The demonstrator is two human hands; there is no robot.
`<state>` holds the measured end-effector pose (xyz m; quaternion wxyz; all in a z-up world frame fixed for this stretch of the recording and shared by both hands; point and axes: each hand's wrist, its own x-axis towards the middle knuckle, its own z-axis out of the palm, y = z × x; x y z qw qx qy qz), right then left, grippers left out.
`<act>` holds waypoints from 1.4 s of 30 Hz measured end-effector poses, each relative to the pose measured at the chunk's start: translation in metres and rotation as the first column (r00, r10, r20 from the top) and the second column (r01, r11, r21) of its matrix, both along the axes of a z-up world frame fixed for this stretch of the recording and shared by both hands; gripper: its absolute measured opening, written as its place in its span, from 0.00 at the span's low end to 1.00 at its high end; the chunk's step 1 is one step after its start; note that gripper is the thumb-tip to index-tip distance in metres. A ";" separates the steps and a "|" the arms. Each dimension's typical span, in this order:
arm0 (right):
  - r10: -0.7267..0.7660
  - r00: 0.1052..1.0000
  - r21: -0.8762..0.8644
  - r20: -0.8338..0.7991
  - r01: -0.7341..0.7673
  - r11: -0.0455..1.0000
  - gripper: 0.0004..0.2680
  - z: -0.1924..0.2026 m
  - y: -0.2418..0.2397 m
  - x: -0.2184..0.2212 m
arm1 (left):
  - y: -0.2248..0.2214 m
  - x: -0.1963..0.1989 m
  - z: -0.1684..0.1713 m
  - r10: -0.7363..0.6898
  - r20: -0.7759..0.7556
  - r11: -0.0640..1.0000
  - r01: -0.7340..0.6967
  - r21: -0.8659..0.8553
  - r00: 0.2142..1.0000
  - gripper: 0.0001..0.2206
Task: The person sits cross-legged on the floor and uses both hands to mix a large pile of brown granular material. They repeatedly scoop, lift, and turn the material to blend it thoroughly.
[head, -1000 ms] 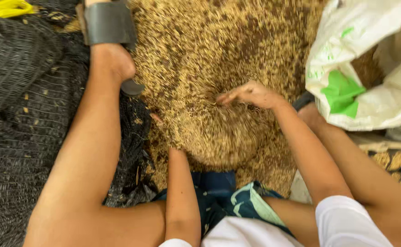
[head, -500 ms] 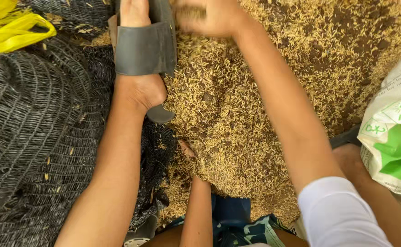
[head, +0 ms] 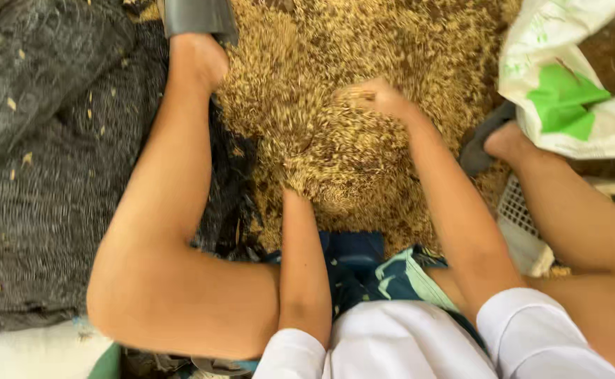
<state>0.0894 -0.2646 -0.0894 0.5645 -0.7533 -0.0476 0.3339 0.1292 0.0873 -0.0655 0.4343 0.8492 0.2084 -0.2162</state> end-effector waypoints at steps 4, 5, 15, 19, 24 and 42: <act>-0.640 0.761 0.206 0.107 0.613 0.763 0.18 0.043 -0.061 -0.098 | -0.024 -0.039 -0.042 0.125 0.028 0.966 -0.116 -0.229 0.992 0.39; -0.830 0.548 0.044 0.101 0.831 0.554 0.19 0.047 -0.060 -0.127 | -0.031 -0.056 -0.045 0.148 0.044 0.957 -0.132 -0.258 0.988 0.39; -0.949 0.182 -0.529 -0.257 0.795 0.295 0.41 0.035 -0.013 -0.188 | -0.131 -0.141 -0.016 -0.125 0.015 0.965 0.118 0.235 0.992 0.43; -0.870 0.260 -0.431 -0.419 0.786 0.443 0.40 0.031 0.006 -0.154 | -0.153 -0.138 -0.059 0.120 -0.161 0.981 -0.141 -0.133 0.980 0.51; -0.813 0.346 -0.337 -0.469 0.781 0.526 0.38 0.032 -0.004 -0.140 | -0.157 -0.100 -0.075 0.338 -0.217 0.613 -0.389 -0.688 0.916 0.33; -0.679 0.247 -0.513 -0.691 0.495 0.701 0.31 0.037 -0.010 -0.241 | -0.083 -0.203 -0.115 -0.547 -0.552 0.825 0.517 -0.227 0.630 0.32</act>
